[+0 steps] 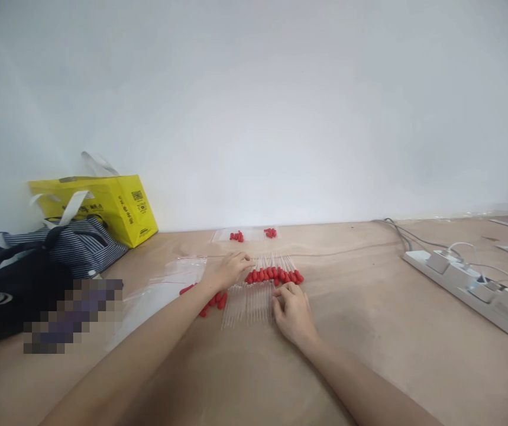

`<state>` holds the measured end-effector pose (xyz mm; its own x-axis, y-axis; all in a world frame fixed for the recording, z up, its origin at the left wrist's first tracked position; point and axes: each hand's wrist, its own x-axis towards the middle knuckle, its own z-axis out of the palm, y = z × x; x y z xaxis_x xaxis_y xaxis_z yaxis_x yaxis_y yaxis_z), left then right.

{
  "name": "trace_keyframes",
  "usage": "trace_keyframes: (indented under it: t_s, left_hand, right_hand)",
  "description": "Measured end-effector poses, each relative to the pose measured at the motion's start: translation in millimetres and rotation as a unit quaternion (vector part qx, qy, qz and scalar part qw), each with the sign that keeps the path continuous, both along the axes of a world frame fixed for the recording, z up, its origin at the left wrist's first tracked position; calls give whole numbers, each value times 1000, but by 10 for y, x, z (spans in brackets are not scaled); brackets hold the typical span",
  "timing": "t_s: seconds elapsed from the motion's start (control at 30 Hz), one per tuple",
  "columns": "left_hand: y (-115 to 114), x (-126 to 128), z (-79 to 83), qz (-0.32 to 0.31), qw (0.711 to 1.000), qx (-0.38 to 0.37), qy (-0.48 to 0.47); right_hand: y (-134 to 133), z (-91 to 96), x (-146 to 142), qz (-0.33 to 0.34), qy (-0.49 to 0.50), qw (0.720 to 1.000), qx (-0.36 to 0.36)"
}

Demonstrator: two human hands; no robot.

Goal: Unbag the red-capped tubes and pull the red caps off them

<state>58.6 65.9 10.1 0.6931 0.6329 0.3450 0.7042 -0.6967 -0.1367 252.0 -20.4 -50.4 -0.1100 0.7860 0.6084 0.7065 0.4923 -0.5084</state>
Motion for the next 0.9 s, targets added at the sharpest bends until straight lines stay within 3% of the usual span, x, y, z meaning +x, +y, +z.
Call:
trace_keyframes:
  t_s: [0.3,0.47,0.57,0.67,0.8,0.9]
  left_hand:
    - [158,76,-45,-67,996,-10,57]
    - [142,-31,92,-66,996,-6,53]
    - [-73,-179,197,-52,998,0,37]
    - [-459,-308,186,-49,998,10,26]
    - [-954,-344,-20,-54,994,69,-72]
    - [-1150,-273,-181,-44,984,101,-137]
  right_hand:
    - [2,2,-15,7,7,1000,9]
    - [-12,20,-17,8,12,1000,3]
    - [-50,57,-28,10,7,1000,7]
    - [-114,122,-51,29,-16,999,31]
    - [-227,217,-115,88,-73,990,80]
    - [-299,246,-194,126,-110,978,123]
